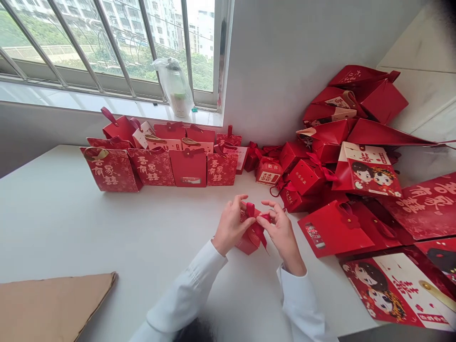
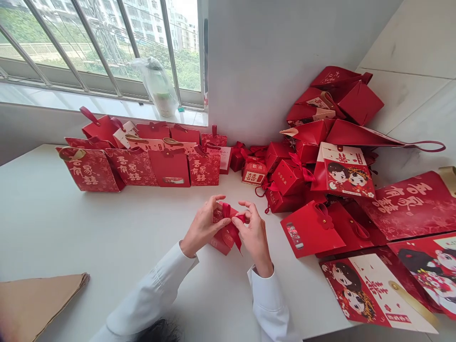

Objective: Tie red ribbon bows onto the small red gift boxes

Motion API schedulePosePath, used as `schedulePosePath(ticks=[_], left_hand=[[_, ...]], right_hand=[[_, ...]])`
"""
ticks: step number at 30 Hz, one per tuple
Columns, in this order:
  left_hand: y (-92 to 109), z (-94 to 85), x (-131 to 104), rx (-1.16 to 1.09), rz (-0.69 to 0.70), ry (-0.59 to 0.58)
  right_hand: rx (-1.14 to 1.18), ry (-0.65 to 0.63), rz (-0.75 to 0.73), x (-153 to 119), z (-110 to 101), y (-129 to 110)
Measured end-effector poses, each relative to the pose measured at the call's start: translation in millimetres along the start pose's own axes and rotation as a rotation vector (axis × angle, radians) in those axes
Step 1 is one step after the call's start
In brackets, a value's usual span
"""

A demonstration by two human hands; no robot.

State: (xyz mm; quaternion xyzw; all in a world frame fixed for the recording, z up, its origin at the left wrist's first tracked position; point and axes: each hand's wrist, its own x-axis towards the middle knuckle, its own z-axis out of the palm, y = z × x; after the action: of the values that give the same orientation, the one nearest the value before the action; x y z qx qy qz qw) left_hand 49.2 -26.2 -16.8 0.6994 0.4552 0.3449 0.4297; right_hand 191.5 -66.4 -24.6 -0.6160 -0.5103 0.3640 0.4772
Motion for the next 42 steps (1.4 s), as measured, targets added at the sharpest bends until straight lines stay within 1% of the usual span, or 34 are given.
schedulePosePath(ticks=[2, 5, 8, 10, 11, 13, 16, 18, 21, 26, 30, 33, 34, 36, 38, 39, 40, 42], left_hand=[[1, -0.9, -1, 0.034, -0.009, -0.005], [0, -7.8, -1, 0.032, 0.008, -0.039], [-1, -16.3, 1, -0.022, 0.033, -0.127], [-1, -17.6, 1, -0.077, 0.014, -0.143], [-1, -16.2, 2, -0.096, 0.000, -0.120], [-1, -9.7, 1, -0.080, -0.018, -0.032], [-1, 3.5, 0, 0.075, -0.004, 0.104], [-2, 10.2, -1, 0.206, 0.014, 0.148], [-3, 15.0, -3, 0.354, 0.038, 0.156], [-5, 19.1, -3, 0.481, 0.070, 0.179], [-9, 23.4, -4, 0.525, 0.087, 0.185], [-10, 23.5, -4, 0.499, 0.088, 0.179], [-10, 21.8, -3, 0.456, 0.086, 0.176], [-9, 14.2, -2, 0.284, 0.070, 0.154], [-8, 0.6, 0, 0.076, 0.031, 0.137], [-6, -7.9, 1, 0.013, 0.015, 0.144], [-5, -16.9, 1, -0.003, 0.010, 0.158], [0, -33.7, 2, 0.096, 0.038, 0.160]], right_hand=[[0.012, -0.005, 0.010, 0, 1, 1], [0.022, 0.014, 0.016, -1, 0, 1], [0.005, 0.033, 0.024, -1, -1, -1], [0.007, 0.025, 0.028, -1, -2, -2], [0.010, 0.019, 0.026, -1, -2, -3], [0.000, 0.016, 0.018, -1, -2, -4], [-0.046, 0.054, -0.002, -3, 2, -5], [-0.094, 0.108, -0.014, -4, 5, -6], [-0.181, 0.187, -0.033, -8, 11, -7], [-0.228, 0.255, -0.061, -13, 20, -8], [-0.223, 0.301, -0.060, -17, 26, -8], [-0.225, 0.313, -0.062, -18, 28, -7], [-0.228, 0.309, -0.058, -18, 27, -6], [-0.224, 0.293, -0.045, -15, 23, -4], [-0.203, 0.301, -0.045, -12, 16, -1], [-0.200, 0.326, -0.055, -11, 11, 0], [-0.212, 0.358, -0.073, -11, 7, 1], [-0.282, 0.410, -0.129, -13, -2, 1]])
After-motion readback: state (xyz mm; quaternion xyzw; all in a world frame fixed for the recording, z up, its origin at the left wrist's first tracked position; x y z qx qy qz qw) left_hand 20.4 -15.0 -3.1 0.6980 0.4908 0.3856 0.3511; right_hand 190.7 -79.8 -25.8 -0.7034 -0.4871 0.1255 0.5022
